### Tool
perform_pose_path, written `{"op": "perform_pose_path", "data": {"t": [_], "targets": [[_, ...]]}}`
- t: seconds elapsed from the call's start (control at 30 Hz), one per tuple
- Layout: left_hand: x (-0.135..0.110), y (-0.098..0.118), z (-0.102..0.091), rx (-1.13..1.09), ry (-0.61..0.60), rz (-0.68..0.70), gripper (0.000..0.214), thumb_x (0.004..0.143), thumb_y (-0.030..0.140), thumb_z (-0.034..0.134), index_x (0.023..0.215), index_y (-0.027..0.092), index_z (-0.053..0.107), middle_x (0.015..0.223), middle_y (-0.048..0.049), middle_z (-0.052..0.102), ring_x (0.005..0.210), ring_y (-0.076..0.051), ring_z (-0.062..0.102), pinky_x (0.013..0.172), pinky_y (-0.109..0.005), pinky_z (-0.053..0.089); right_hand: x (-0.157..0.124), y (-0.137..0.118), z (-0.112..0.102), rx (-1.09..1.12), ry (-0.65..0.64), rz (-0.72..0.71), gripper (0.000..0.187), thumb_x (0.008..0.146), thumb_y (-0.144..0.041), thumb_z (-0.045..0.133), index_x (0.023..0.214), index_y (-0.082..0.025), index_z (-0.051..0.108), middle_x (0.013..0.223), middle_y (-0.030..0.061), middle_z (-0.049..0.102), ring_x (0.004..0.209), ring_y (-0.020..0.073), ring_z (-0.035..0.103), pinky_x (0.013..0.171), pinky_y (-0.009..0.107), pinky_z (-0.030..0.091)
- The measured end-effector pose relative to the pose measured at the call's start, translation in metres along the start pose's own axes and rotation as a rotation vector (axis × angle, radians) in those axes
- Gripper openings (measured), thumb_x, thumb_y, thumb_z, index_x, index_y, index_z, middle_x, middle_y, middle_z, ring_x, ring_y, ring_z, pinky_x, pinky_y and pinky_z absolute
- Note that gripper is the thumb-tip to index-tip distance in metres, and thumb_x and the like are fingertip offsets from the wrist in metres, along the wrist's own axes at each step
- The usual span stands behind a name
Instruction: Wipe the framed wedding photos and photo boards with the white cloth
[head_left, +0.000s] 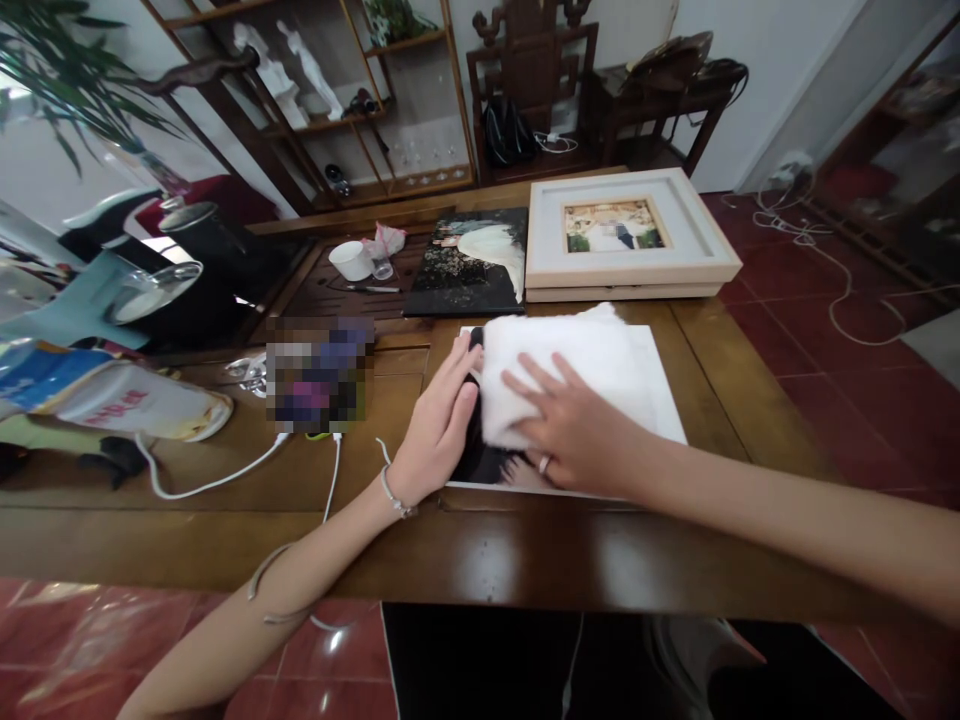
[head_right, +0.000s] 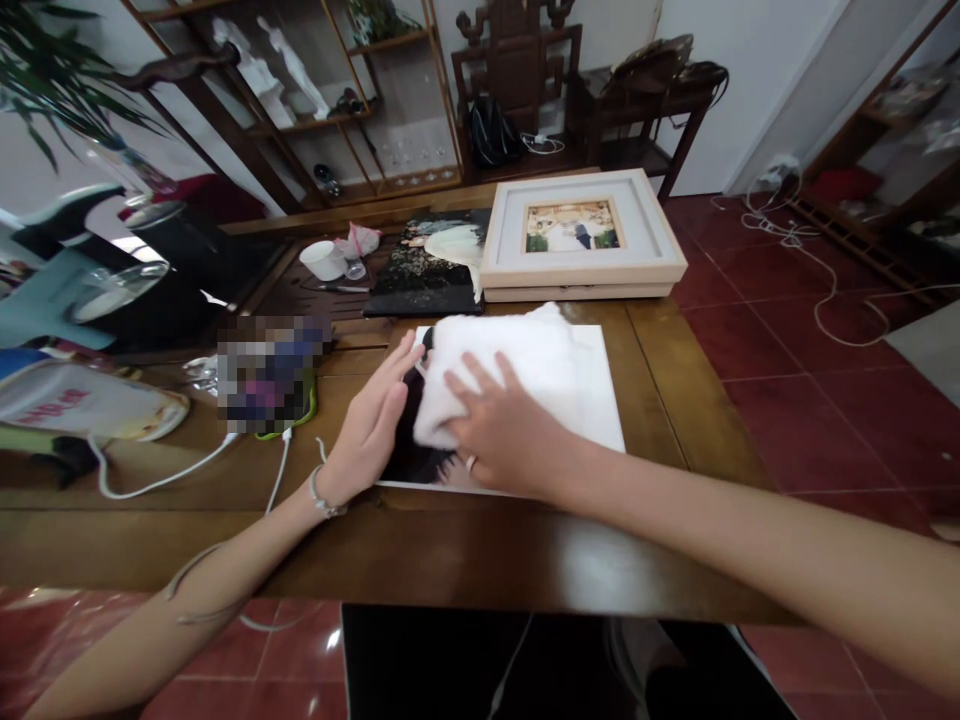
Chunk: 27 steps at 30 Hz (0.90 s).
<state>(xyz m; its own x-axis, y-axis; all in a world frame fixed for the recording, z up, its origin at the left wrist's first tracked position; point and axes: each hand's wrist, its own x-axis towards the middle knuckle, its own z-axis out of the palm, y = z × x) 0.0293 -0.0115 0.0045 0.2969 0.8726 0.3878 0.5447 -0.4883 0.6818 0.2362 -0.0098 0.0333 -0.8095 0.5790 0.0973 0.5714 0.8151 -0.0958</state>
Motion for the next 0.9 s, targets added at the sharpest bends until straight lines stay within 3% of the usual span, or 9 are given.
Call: {"op": "perform_pose_path", "data": {"t": [0.13,0.23,0.43,0.53,0.63,0.73,0.8,0.9], "targets": [[0.001,-0.001,-0.001,-0.063,0.056,-0.011,0.047,0.104,0.040,0.026,0.145,0.023,0.043,0.157,-0.0055,0.034,0.147,-0.021,0.029,0.122,-0.046,0.020,-0.013,-0.031,-0.004,0.110,-0.040,-0.288,0.022,0.080,-0.030,0.063,0.095,-0.016,0.074,0.146,0.0175,0.046,0.139,0.0426,0.030,0.110,0.067,0.023],[0.001,-0.001,-0.001,-0.047,0.051,-0.025,0.047,0.104,0.038,0.026,0.144,0.020,0.045,0.155,-0.0068,0.039,0.145,-0.020,0.032,0.122,-0.045,0.023,-0.037,-0.041,-0.013,0.192,-0.084,-0.372,0.021,0.081,-0.032,0.062,0.090,-0.016,0.073,0.146,0.0146,0.047,0.141,0.0383,0.029,0.115,0.062,0.020],[0.000,0.000,0.003,0.096,-0.101,0.048,0.041,0.100,0.025,0.043,0.138,0.013,0.052,0.146,-0.0120,0.049,0.139,-0.022,0.043,0.118,-0.044,0.035,-0.081,-0.021,-0.021,0.244,0.004,-0.172,0.029,0.082,-0.024,0.058,0.107,-0.016,0.069,0.142,0.0127,0.052,0.139,0.0299,0.036,0.117,0.053,0.025],[-0.001,-0.001,0.005,0.134,-0.154,0.079,0.042,0.098,0.021,0.045,0.139,0.011,0.051,0.147,-0.0138,0.047,0.142,-0.023,0.036,0.118,-0.047,0.033,-0.082,0.005,-0.017,0.181,0.110,-0.045,0.025,0.084,-0.017,0.050,0.098,-0.015,0.070,0.142,0.0176,0.051,0.137,0.0302,0.040,0.113,0.053,0.032],[-0.001,-0.002,0.006,0.139,-0.156,0.096,0.042,0.098,0.019,0.045,0.140,0.012,0.050,0.147,-0.0137,0.047,0.142,-0.023,0.035,0.118,-0.047,0.033,-0.059,0.028,-0.017,0.204,0.185,0.069,0.025,0.087,-0.019,0.043,0.095,-0.018,0.067,0.130,0.0167,0.061,0.127,0.0299,0.051,0.107,0.050,0.038],[0.000,-0.003,0.006,0.149,-0.153,0.105,0.042,0.098,0.019,0.046,0.138,0.010,0.052,0.146,-0.0150,0.048,0.141,-0.025,0.038,0.117,-0.048,0.034,-0.015,0.042,-0.021,0.367,0.140,0.131,0.022,0.089,-0.021,0.042,0.084,-0.019,0.064,0.095,0.0080,0.070,0.093,0.0238,0.064,0.099,0.044,0.039],[0.000,-0.003,0.006,0.163,-0.150,0.112,0.041,0.097,0.019,0.046,0.136,0.008,0.053,0.143,-0.0167,0.052,0.139,-0.026,0.042,0.116,-0.048,0.037,0.018,0.046,-0.023,0.446,0.096,0.142,0.021,0.087,-0.021,0.042,0.077,-0.019,0.060,0.077,0.0042,0.067,0.071,0.0183,0.058,0.087,0.039,0.041],[0.001,-0.004,0.006,0.167,-0.144,0.122,0.039,0.097,0.019,0.047,0.134,0.008,0.055,0.139,-0.0166,0.056,0.136,-0.026,0.048,0.114,-0.047,0.040,0.061,0.046,-0.025,0.487,0.084,0.095,0.019,0.086,-0.023,0.044,0.075,-0.018,0.058,0.070,0.0020,0.062,0.066,0.0153,0.052,0.069,0.030,0.037]]}}
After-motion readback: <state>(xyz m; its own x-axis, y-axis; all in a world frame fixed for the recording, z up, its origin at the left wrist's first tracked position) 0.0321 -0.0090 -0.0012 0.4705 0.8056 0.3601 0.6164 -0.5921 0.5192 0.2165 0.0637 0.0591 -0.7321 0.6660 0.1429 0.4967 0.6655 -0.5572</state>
